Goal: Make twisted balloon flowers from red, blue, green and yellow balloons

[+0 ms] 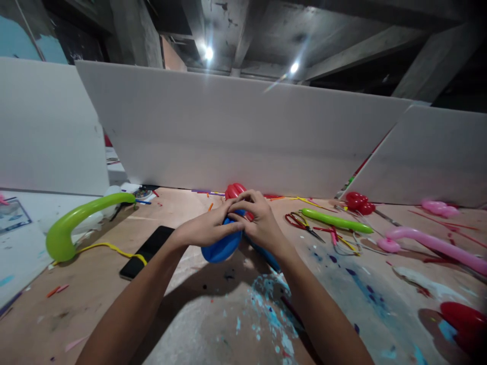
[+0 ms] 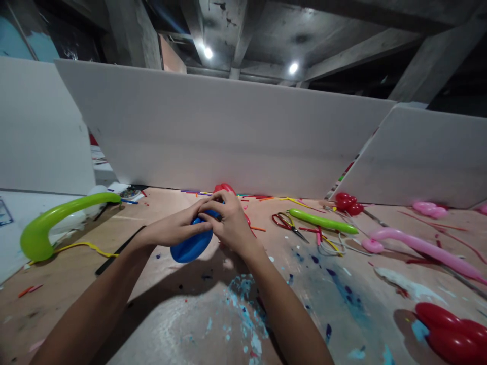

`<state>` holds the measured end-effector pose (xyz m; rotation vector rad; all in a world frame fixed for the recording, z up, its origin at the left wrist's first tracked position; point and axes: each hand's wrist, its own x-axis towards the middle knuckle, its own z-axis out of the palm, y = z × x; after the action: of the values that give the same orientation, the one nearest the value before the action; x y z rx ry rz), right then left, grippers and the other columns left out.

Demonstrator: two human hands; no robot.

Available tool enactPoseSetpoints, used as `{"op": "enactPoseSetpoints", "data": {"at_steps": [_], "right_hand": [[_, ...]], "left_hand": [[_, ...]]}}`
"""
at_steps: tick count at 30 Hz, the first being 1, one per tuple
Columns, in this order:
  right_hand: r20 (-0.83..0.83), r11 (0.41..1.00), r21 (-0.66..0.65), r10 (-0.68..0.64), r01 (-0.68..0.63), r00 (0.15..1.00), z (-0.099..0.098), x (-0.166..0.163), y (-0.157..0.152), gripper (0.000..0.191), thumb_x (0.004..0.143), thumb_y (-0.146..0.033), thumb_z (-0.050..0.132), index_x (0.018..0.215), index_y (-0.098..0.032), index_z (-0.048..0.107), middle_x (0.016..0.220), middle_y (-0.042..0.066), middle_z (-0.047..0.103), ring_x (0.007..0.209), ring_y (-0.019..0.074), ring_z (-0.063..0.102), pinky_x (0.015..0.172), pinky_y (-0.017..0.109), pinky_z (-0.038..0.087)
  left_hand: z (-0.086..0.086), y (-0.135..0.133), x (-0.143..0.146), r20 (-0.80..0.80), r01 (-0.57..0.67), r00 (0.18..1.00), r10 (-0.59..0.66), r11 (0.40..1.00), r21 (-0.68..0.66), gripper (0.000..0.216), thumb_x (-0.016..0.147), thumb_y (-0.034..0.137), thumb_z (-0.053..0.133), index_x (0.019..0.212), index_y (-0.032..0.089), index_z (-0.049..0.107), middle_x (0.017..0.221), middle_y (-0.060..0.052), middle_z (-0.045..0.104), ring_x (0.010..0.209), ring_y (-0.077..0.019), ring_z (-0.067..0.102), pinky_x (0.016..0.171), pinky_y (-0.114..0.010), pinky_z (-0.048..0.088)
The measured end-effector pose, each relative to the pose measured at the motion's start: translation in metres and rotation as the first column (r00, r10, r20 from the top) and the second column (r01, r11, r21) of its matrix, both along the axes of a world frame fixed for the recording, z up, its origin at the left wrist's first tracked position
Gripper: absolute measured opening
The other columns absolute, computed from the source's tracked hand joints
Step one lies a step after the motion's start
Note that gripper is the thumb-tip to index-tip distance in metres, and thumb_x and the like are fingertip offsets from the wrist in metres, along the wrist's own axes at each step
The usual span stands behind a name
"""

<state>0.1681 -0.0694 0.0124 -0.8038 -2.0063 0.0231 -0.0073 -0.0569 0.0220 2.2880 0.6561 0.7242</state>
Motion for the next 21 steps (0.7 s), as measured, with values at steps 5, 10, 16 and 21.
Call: {"op": "enactPoseSetpoints", "data": {"at_steps": [5,10,16,21], "right_hand": [[-0.166,0.962,-0.168,-0.241,0.213,0.956,0.000,0.005,0.000,0.039,0.066,-0.037,0.078,0.094,-0.022,0.054,0.093,0.003,0.053,0.087,0.0212,0.052,0.078,0.037,0.044],[-0.338,0.865,-0.490,-0.302,0.107,0.891,-0.017,0.008,0.019,0.049,0.059,-0.048,0.078,0.089,-0.022,0.051,0.082,0.000,0.054,0.076,0.0184,0.053,0.068,0.032,0.045],[-0.566,0.698,-0.550,0.093,-0.459,0.819,-0.021,-0.004,0.022,0.026,0.075,-0.041,0.068,0.085,-0.017,0.066,0.079,0.002,0.065,0.077,0.0176,0.060,0.072,0.031,0.047],[-0.568,0.671,-0.569,0.098,-0.476,0.817,-0.010,0.000,0.011,0.018,0.072,-0.030,0.070,0.085,-0.017,0.070,0.081,0.002,0.069,0.076,0.0173,0.062,0.071,0.030,0.049]], "left_hand": [[0.000,-0.006,0.000,0.005,-0.022,1.000,0.022,1.000,0.019,0.070,0.088,0.036,0.054,0.149,0.024,0.023,0.152,-0.012,0.033,0.139,-0.0285,0.032,0.115,-0.047,0.026],[-0.001,-0.012,0.007,0.068,-0.122,0.991,0.115,0.987,0.106,0.071,0.091,0.026,0.046,0.153,0.028,0.011,0.149,-0.010,0.040,0.131,-0.0266,0.044,0.113,-0.047,0.029],[0.000,-0.014,0.009,0.102,-0.065,0.993,0.050,0.986,0.152,0.073,0.088,0.019,0.046,0.153,0.028,0.012,0.153,-0.008,0.034,0.138,-0.0265,0.035,0.116,-0.046,0.025],[0.000,-0.016,0.008,0.107,-0.019,0.994,0.000,0.985,0.173,0.071,0.089,0.019,0.048,0.152,0.030,0.018,0.154,-0.006,0.033,0.138,-0.0271,0.035,0.116,-0.046,0.026]]}}
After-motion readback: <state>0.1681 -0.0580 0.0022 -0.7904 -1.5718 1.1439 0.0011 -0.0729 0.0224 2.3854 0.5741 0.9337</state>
